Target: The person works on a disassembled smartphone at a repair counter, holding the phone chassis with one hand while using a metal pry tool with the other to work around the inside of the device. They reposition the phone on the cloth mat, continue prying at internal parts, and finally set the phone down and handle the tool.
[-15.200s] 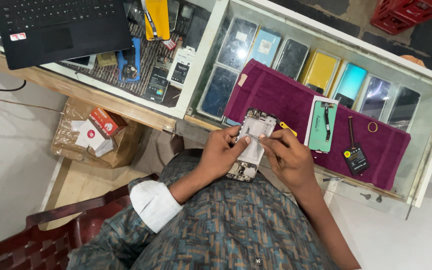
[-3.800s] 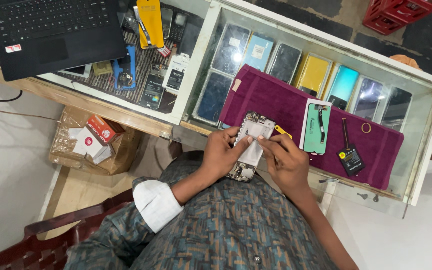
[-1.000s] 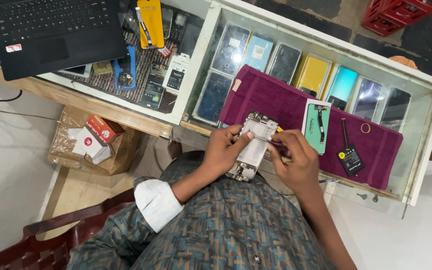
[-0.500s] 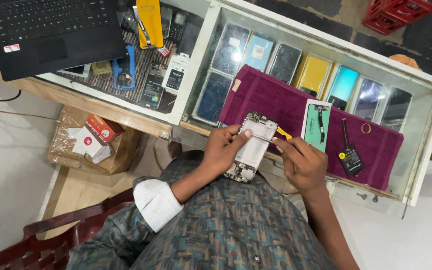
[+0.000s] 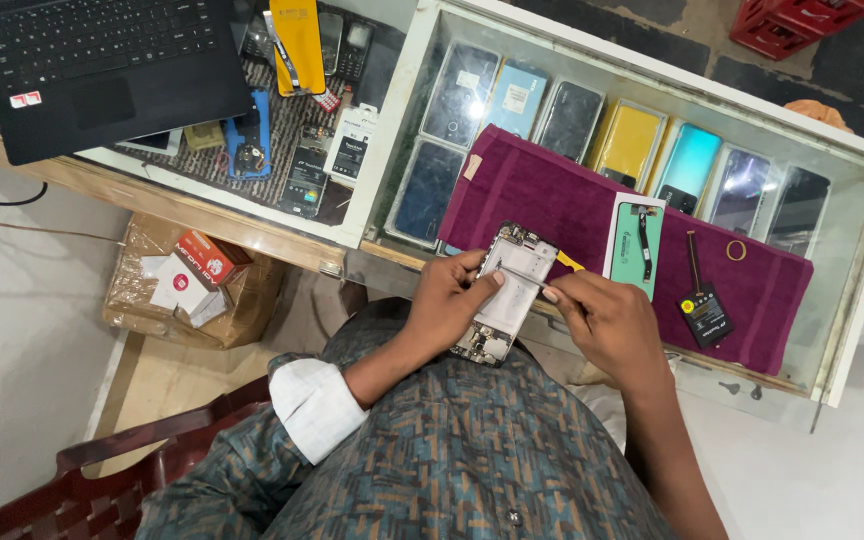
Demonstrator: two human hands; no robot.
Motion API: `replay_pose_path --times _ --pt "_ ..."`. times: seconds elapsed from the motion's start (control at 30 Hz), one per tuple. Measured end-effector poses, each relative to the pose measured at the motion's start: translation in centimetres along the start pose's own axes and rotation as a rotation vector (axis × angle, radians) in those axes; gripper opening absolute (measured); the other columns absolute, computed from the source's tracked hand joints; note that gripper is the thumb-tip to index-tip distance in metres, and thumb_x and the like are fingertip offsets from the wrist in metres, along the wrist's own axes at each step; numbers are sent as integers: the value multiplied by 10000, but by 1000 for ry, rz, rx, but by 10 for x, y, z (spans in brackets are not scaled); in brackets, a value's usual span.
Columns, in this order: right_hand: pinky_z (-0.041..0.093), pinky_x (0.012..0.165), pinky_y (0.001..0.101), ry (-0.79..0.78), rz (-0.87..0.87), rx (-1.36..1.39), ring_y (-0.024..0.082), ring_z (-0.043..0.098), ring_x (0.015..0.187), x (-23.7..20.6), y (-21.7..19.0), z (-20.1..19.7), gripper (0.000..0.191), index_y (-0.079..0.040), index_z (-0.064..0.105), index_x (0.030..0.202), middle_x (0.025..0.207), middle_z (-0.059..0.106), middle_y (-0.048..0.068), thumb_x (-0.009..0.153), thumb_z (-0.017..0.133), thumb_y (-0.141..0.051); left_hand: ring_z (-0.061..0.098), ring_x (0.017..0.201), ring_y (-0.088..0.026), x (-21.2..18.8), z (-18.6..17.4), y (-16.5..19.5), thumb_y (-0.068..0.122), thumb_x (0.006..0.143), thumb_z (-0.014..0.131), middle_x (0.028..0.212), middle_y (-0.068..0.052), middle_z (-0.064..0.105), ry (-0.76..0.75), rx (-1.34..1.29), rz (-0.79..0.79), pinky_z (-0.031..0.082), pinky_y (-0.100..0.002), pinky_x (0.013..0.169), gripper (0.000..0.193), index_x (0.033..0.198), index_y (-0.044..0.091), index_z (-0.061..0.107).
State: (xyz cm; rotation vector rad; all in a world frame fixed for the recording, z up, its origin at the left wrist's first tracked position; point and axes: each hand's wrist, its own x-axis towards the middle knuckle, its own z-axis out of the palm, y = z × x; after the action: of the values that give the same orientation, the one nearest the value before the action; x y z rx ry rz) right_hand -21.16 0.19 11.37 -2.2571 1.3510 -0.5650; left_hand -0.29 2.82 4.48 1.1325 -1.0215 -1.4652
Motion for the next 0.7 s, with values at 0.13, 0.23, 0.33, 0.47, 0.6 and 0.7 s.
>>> replay_pose_path --times 0.13,0.23,0.33,0.47,0.6,0.7 --pt "457 523 377 -71 96 74 231 614 538 -1 3 -4 136 -67 768 933 722 690 82 908 729 -194 612 637 -9 0 1 5 135 999 653 724 -1 711 -10 11 12 459 -214 530 183 1027 -27 732" --pt "436 488 354 -178 177 189 192 599 481 3 7 -5 163 -64 779 921 682 709 82 918 713 -213 591 623 -2 -1 1 7 183 1022 639 710 3 706 -6 4 -20 440 -214 521 221 1019 -17 734" --pt "393 489 357 -306 252 242 211 520 499 2 8 -3 211 -25 775 879 605 640 130 954 728 -216 557 607 3 -1 3 6 213 1041 628 681 11 686 7 53 8 419 -221 510 252 998 -11 735" --pt "416 492 323 -75 208 186 170 564 498 -6 2 3 145 -18 760 912 665 691 94 920 733 -160 539 621 6 1 3 1 221 1045 638 690 28 666 31 -6 -5 407 -230 515 266 956 -12 732" --pt "456 529 304 120 61 154 155 622 576 -9 -2 6 105 -20 753 985 786 718 90 910 758 -94 539 682 5 -1 0 -3 236 1081 623 734 40 646 1 -67 27 420 -220 580 280 1005 -9 735" --pt "491 574 307 206 -50 44 175 652 642 -10 -7 10 132 -32 750 1034 855 722 88 906 770 -54 549 713 -9 -2 -1 -2 195 1032 665 798 23 657 -7 -59 47 437 -218 606 236 1126 -17 712"
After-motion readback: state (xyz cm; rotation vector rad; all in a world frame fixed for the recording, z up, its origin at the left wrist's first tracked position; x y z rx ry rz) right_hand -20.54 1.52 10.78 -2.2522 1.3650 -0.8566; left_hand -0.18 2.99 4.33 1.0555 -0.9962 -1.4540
